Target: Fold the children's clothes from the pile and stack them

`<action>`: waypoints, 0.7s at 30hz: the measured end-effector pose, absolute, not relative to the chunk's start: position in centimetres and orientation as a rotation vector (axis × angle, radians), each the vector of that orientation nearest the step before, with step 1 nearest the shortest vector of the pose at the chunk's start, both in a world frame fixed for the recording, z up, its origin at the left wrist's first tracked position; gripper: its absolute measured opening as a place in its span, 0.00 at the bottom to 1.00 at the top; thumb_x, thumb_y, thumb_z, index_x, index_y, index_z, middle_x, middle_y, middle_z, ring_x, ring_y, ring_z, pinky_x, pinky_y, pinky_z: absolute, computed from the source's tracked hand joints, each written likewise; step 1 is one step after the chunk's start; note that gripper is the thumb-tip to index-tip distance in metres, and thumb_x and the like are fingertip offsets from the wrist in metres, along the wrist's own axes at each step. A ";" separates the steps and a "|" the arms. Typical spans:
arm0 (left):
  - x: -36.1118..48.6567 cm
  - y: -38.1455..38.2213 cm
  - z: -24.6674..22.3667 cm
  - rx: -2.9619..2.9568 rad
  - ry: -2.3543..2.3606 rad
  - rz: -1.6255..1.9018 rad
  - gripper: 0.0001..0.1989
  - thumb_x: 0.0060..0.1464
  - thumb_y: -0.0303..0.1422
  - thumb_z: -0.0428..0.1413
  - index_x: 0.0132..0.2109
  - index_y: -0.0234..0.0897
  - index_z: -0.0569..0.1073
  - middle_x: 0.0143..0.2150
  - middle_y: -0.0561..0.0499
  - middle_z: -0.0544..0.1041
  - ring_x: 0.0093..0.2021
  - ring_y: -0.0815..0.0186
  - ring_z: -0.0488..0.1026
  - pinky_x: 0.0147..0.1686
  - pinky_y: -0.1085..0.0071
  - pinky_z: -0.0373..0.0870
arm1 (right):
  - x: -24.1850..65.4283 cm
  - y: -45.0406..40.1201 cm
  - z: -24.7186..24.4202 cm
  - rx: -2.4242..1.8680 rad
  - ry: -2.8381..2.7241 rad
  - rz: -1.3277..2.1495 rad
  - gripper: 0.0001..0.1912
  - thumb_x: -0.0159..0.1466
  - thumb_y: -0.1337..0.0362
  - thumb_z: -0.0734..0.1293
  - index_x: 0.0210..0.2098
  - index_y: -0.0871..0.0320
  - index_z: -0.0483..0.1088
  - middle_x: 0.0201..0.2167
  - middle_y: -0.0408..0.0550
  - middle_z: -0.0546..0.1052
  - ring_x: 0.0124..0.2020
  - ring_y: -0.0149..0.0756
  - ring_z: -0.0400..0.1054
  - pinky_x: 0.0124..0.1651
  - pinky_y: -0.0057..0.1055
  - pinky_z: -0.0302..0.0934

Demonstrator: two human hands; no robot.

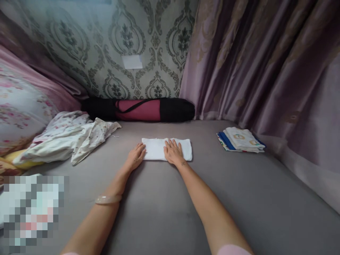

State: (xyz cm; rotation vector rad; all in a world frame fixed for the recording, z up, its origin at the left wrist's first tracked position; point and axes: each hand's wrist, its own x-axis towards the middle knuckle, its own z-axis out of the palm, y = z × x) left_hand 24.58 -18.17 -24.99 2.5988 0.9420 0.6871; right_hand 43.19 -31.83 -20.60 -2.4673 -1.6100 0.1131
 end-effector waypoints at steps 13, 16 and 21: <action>24.8 -17.8 -24.8 2.573 0.926 0.736 0.19 0.63 0.33 0.44 0.57 0.35 0.67 0.62 0.40 0.66 0.64 0.56 0.60 0.61 0.56 0.61 | 41.1 -29.7 -18.1 -2.393 -1.677 0.167 0.30 0.70 0.55 0.45 0.67 0.60 0.52 0.69 0.54 0.51 0.69 0.48 0.39 0.67 0.53 0.32; 24.8 -17.7 -24.9 2.568 0.915 0.771 0.18 0.63 0.33 0.44 0.56 0.36 0.68 0.62 0.41 0.67 0.64 0.56 0.60 0.61 0.56 0.61 | 39.8 -28.5 -18.5 -2.341 -1.717 0.108 0.29 0.70 0.56 0.45 0.67 0.59 0.52 0.69 0.53 0.51 0.70 0.46 0.39 0.67 0.51 0.31; 24.6 -17.5 -24.8 2.546 0.897 0.787 0.18 0.63 0.33 0.43 0.56 0.36 0.68 0.61 0.40 0.67 0.63 0.56 0.61 0.61 0.53 0.60 | 39.0 -27.9 -20.4 -2.378 -1.708 0.093 0.29 0.70 0.56 0.46 0.67 0.59 0.52 0.69 0.51 0.52 0.69 0.42 0.41 0.67 0.48 0.30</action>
